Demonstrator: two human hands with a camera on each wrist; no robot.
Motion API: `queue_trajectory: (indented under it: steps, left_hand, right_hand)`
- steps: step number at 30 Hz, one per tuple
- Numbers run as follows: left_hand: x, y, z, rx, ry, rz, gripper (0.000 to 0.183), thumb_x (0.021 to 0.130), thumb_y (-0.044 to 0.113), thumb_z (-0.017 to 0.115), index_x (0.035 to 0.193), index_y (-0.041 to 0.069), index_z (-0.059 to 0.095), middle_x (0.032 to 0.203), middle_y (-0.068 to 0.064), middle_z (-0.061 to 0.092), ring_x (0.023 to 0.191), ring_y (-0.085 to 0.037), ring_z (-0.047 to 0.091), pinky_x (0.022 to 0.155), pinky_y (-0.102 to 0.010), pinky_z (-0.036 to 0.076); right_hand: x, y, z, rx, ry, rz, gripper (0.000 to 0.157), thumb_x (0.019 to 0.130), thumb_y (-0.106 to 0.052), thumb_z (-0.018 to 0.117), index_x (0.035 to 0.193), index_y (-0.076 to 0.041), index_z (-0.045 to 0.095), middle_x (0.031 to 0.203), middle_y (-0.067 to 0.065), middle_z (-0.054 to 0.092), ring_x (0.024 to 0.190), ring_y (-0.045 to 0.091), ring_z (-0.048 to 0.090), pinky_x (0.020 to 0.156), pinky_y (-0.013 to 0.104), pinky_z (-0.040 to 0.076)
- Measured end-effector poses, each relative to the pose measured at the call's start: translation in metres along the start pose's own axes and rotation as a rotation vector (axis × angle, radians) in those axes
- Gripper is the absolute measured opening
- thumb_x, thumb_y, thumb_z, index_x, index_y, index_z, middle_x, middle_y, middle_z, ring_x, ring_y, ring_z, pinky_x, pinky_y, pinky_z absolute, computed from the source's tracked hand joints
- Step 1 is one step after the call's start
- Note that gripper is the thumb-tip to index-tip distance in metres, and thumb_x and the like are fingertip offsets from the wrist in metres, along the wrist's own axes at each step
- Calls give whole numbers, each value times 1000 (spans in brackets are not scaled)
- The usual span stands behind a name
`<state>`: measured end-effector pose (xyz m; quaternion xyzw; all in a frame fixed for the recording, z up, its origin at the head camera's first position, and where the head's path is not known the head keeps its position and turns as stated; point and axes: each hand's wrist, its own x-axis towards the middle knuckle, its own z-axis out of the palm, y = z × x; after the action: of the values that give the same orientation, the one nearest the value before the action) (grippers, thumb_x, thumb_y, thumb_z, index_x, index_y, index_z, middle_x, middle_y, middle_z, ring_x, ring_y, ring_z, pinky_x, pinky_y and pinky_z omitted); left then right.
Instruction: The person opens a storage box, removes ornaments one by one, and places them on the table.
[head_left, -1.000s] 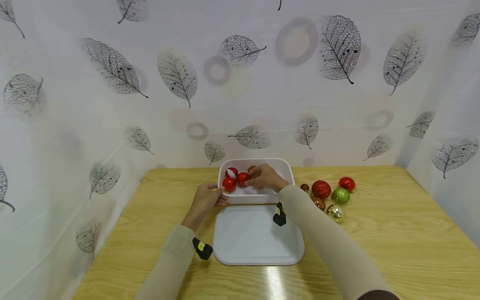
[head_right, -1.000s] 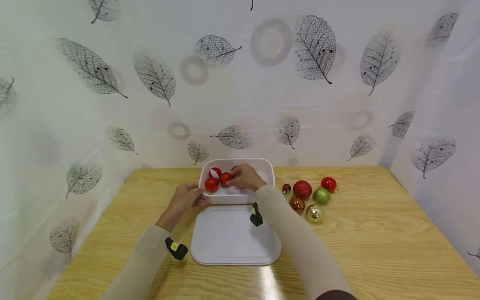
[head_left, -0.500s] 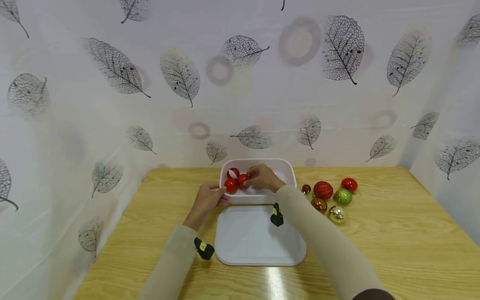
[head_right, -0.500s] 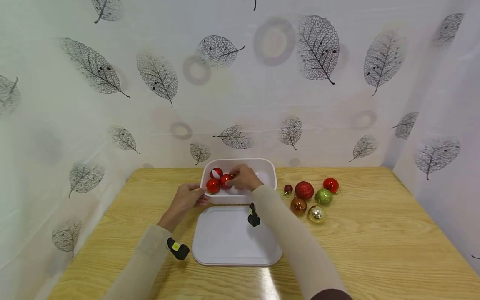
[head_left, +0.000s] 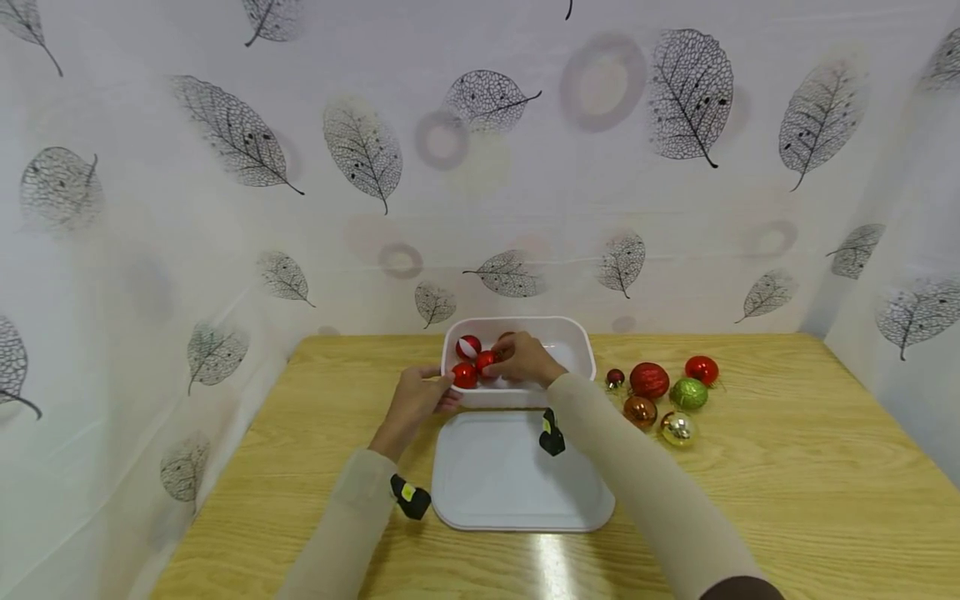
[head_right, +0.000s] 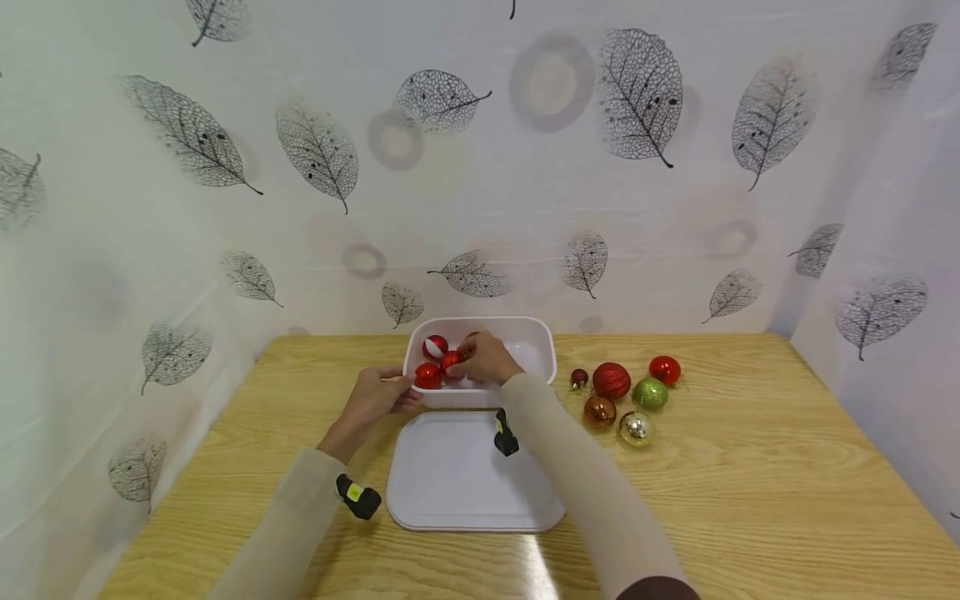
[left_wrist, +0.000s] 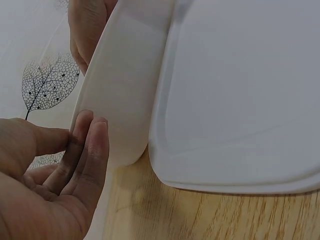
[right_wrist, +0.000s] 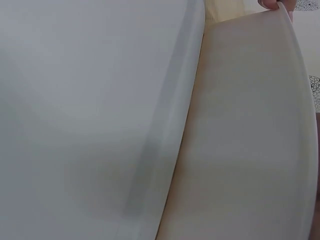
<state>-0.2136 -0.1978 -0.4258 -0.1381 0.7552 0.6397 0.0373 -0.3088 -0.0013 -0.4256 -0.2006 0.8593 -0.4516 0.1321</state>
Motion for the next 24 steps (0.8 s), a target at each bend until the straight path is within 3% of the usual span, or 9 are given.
queue_trajectory:
  steps: [11,18,24]
  left_hand:
    - [-1,3,2,2,-10,-1,41,102,11,61,136,-11,54,83,-17,72,68,-21,72,69,-34,65]
    - [-1,0,2,2,-6,7,41,102,11,61,135,-11,55,84,-18,72,70,-24,73,70,-34,65]
    - [0,-2,0,-20,-4,9,39,102,10,61,134,-11,56,83,-18,72,67,-20,72,69,-33,65]
  right_hand:
    - [-3,-1,-4,-2,-8,38,40,85,-14,83,118,5,70,110,16,68,80,31,71,68,30,62]
    - [-6,0,-10,12,-16,78,45,86,-16,83,123,4,67,110,18,71,80,27,71,71,30,62]
    - [-13,-4,-17,40,-33,71,47,87,-17,82,126,3,66,112,18,70,86,27,70,74,37,64]
